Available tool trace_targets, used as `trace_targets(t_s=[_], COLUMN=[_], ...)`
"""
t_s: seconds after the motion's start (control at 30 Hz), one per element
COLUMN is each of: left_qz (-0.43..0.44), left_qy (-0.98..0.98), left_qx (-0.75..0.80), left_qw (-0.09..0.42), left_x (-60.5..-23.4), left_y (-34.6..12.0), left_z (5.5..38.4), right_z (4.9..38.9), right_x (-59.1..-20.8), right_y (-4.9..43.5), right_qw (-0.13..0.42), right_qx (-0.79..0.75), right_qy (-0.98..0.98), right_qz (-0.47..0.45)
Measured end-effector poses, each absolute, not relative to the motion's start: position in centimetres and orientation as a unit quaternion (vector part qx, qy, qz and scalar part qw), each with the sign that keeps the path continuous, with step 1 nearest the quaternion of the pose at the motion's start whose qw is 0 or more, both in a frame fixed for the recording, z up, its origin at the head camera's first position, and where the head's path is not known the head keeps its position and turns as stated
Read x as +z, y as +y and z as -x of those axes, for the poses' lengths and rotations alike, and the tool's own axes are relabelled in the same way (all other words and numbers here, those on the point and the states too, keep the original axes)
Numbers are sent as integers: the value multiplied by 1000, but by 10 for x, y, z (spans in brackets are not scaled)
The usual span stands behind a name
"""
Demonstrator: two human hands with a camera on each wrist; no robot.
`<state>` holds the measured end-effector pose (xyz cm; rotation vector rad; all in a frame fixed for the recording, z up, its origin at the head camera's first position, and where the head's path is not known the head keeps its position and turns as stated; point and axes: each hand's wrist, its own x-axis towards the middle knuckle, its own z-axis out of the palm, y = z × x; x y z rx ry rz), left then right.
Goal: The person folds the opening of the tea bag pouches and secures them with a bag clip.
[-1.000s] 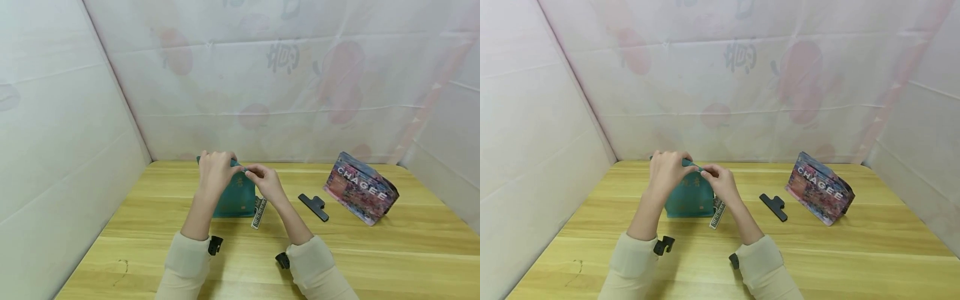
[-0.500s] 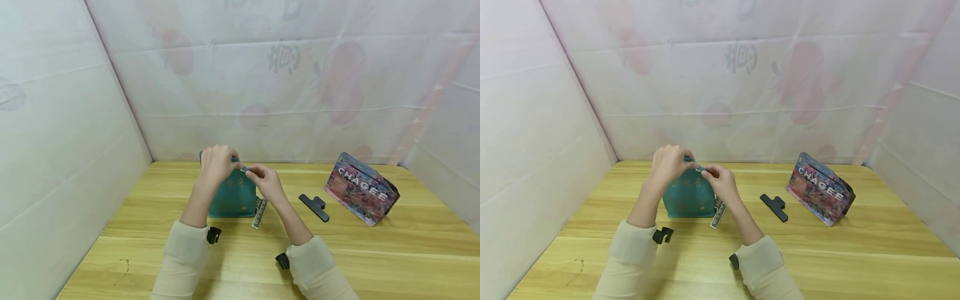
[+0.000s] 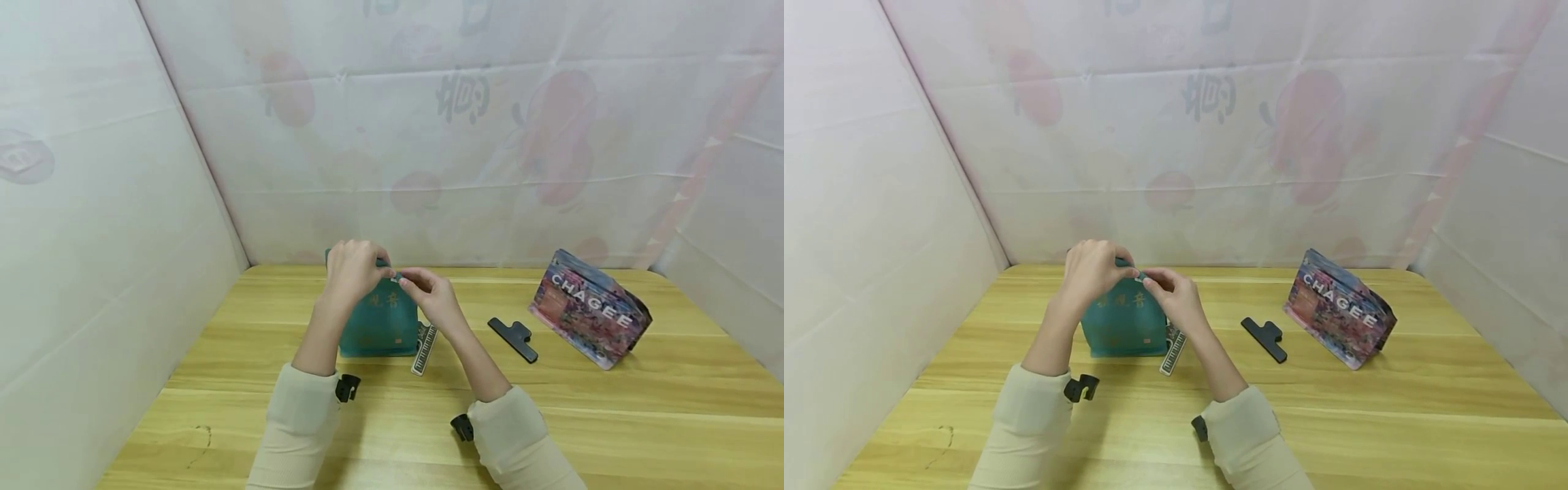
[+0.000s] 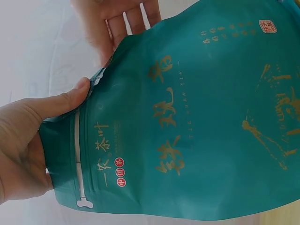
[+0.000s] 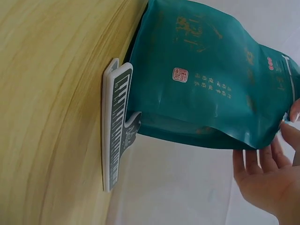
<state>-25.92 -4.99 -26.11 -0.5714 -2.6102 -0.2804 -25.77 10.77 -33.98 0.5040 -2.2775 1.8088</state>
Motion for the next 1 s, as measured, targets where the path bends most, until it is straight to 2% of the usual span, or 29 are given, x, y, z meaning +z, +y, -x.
trace_targets(t_s=[0.17, 0.37, 0.77, 1.0], left_qz=[208, 214, 203, 193], left_qy=[-945, -943, -938, -946], left_qx=[-101, -94, -106, -102], left_qw=[231, 236, 261, 241], left_x=[-261, -262, -267, -265], left_y=[-51, -49, -51, -49], left_z=[259, 257, 257, 262], right_z=[258, 257, 261, 264], right_x=[-337, -336, -337, -339], right_y=[104, 102, 89, 90], right_qw=[90, 95, 170, 161], right_qx=[630, 636, 579, 592], right_qy=[-749, -751, -774, -768], right_qz=[-183, -150, -191, -185])
